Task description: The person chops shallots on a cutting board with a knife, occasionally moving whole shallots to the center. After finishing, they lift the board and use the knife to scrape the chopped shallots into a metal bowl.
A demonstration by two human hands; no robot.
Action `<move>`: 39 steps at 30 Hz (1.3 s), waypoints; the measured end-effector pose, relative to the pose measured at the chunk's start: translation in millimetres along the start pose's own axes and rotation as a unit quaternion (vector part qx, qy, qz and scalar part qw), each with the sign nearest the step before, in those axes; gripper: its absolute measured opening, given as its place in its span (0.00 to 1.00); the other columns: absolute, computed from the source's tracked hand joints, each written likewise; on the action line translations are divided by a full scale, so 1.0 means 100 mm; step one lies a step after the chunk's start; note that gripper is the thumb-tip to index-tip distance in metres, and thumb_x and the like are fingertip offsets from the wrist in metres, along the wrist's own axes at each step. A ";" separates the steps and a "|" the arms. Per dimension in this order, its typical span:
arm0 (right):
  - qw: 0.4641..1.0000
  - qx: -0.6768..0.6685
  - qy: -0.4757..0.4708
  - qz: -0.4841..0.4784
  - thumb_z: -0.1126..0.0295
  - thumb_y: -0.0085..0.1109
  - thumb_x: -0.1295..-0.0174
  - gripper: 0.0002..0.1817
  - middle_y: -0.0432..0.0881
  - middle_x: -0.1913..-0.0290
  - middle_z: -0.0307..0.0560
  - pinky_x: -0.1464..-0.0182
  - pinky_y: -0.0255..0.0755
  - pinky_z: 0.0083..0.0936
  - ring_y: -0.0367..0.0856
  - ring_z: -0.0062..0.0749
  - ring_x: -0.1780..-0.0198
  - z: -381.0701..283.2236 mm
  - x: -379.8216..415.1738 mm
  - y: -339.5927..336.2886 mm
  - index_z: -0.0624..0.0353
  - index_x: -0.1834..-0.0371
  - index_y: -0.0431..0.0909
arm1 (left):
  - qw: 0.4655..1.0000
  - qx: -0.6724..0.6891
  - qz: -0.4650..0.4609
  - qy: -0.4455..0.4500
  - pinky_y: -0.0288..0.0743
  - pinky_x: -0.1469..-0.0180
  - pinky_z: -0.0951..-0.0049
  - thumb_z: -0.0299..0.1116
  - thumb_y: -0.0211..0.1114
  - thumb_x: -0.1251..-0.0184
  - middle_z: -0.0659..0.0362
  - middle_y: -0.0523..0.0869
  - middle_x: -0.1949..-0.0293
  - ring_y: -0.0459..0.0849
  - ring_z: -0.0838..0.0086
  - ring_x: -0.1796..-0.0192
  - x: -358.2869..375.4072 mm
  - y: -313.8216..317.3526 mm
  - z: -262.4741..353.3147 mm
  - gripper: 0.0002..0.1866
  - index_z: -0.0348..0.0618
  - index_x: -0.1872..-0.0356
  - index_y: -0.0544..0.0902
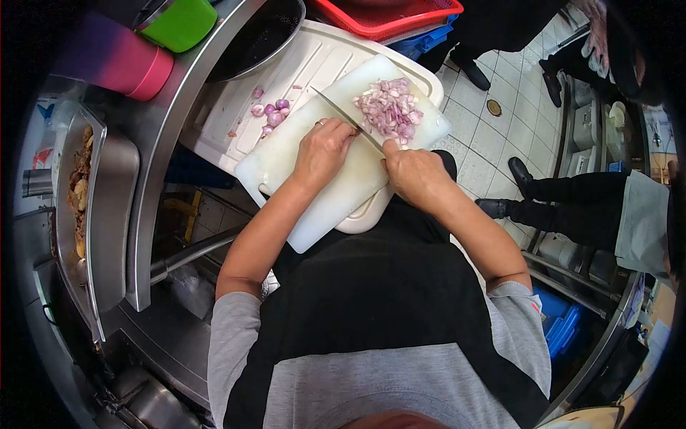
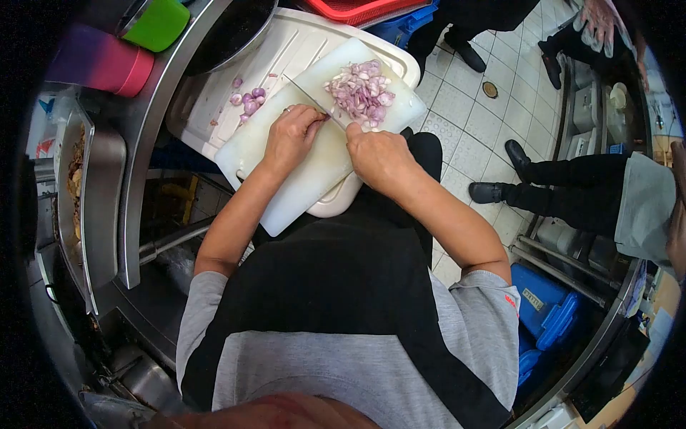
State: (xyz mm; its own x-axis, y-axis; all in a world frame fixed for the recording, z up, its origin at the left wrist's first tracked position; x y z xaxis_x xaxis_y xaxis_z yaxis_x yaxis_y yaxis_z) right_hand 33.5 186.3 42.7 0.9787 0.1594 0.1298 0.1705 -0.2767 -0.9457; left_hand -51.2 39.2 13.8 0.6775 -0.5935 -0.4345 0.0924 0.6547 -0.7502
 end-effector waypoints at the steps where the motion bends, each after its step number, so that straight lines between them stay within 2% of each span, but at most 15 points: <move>1: 1.000 -0.002 0.002 0.018 0.67 0.51 0.33 0.11 0.82 0.76 0.61 0.68 0.77 0.50 0.83 0.59 0.71 0.01 -0.05 0.08 0.65 0.61 0.66 | 1.000 -0.007 -0.005 -0.005 0.78 0.56 0.62 0.23 0.69 0.46 0.56 0.85 0.64 0.84 0.60 0.59 0.00 -0.01 0.02 0.07 0.41 0.66 0.84; 6: 1.000 -0.013 -0.004 0.023 0.67 0.50 0.33 0.10 0.82 0.76 0.62 0.69 0.77 0.51 0.84 0.60 0.71 -0.01 -0.06 -0.03 0.65 0.60 0.66 | 1.000 0.002 -0.001 0.002 0.78 0.56 0.64 0.21 0.69 0.48 0.56 0.85 0.64 0.84 0.61 0.59 -0.01 -0.03 0.00 0.08 0.40 0.66 0.84; 9: 1.000 0.006 0.001 -0.012 0.67 0.50 0.33 0.10 0.82 0.76 0.62 0.69 0.76 0.51 0.84 0.59 0.71 -0.06 0.02 -0.02 0.64 0.60 0.66 | 1.000 0.016 0.008 0.013 0.78 0.57 0.61 0.24 0.68 0.44 0.56 0.84 0.64 0.83 0.58 0.59 0.02 -0.01 -0.02 0.06 0.43 0.65 0.84; 11: 0.999 -0.002 -0.004 0.036 0.66 0.50 0.32 0.11 0.82 0.76 0.61 0.70 0.76 0.50 0.84 0.58 0.71 -0.03 -0.04 0.09 0.64 0.60 0.66 | 1.000 0.011 0.002 0.005 0.78 0.57 0.61 0.24 0.68 0.45 0.56 0.84 0.64 0.83 0.58 0.59 0.02 0.01 -0.03 0.06 0.43 0.65 0.84; 18: 1.000 0.009 -0.006 0.005 0.66 0.49 0.32 0.11 0.83 0.76 0.61 0.70 0.77 0.50 0.84 0.58 0.71 -0.08 0.00 -0.02 0.64 0.60 0.66 | 1.000 0.003 0.008 0.003 0.78 0.58 0.61 0.25 0.69 0.45 0.56 0.84 0.65 0.82 0.59 0.60 0.03 0.00 -0.02 0.06 0.43 0.66 0.84; 20: 1.000 0.007 0.001 0.027 0.66 0.50 0.32 0.11 0.83 0.76 0.60 0.70 0.77 0.49 0.84 0.57 0.72 -0.07 -0.02 0.06 0.64 0.61 0.66 | 1.000 0.000 0.012 -0.001 0.78 0.58 0.61 0.25 0.69 0.45 0.56 0.84 0.66 0.82 0.59 0.61 0.03 0.00 -0.01 0.05 0.43 0.67 0.84; 30: 1.000 0.010 0.004 0.021 0.65 0.50 0.32 0.12 0.82 0.77 0.59 0.69 0.77 0.50 0.84 0.57 0.72 -0.10 -0.03 0.03 0.64 0.62 0.66 | 1.000 -0.011 0.018 -0.004 0.78 0.59 0.61 0.25 0.70 0.46 0.55 0.82 0.67 0.82 0.58 0.62 0.05 0.03 0.00 0.05 0.41 0.69 0.82; 32: 1.000 -0.018 0.012 0.011 0.73 0.46 0.37 0.07 0.84 0.74 0.63 0.67 0.79 0.48 0.86 0.56 0.69 -0.08 -0.10 0.03 0.66 0.61 0.69 | 1.000 -0.017 0.021 -0.006 0.78 0.58 0.61 0.25 0.69 0.46 0.55 0.82 0.67 0.82 0.59 0.61 0.05 0.03 0.01 0.05 0.41 0.69 0.82; 33: 1.000 -0.020 0.010 0.011 0.73 0.46 0.37 0.07 0.84 0.74 0.63 0.67 0.79 0.48 0.86 0.56 0.69 -0.09 -0.08 0.01 0.66 0.61 0.69 | 1.000 -0.019 0.020 -0.007 0.78 0.58 0.61 0.25 0.69 0.46 0.55 0.82 0.67 0.82 0.59 0.61 0.06 0.02 0.00 0.05 0.41 0.69 0.82; 35: 1.000 0.000 0.003 0.008 0.65 0.50 0.31 0.12 0.82 0.77 0.59 0.69 0.77 0.49 0.84 0.57 0.72 -0.10 -0.03 -0.04 0.65 0.62 0.66 | 1.000 -0.021 0.013 -0.016 0.78 0.58 0.62 0.25 0.69 0.45 0.55 0.82 0.67 0.82 0.58 0.61 0.06 0.03 0.00 0.05 0.41 0.69 0.82; 39: 1.000 0.005 0.008 -0.001 0.65 0.50 0.31 0.12 0.82 0.77 0.60 0.69 0.77 0.49 0.84 0.57 0.72 -0.09 -0.03 0.05 0.65 0.61 0.66 | 0.999 -0.020 0.018 -0.020 0.78 0.57 0.62 0.26 0.69 0.45 0.55 0.82 0.67 0.82 0.59 0.61 0.06 0.02 0.03 0.05 0.41 0.69 0.82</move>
State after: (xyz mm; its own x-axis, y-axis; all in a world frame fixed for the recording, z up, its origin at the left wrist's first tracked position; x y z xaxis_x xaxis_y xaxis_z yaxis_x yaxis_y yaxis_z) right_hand 32.5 175.8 39.9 0.9802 0.1439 0.1358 0.1706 -0.2664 -0.9486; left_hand -45.2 38.5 10.8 0.7092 -0.5503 -0.4408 0.0392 0.6550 -0.7546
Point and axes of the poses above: each hand's wrist, its own x-axis away from the middle knuckle, its own y-axis out of the palm, z = x × y, the point moved 4 cm from there along -x, towards the middle knuckle
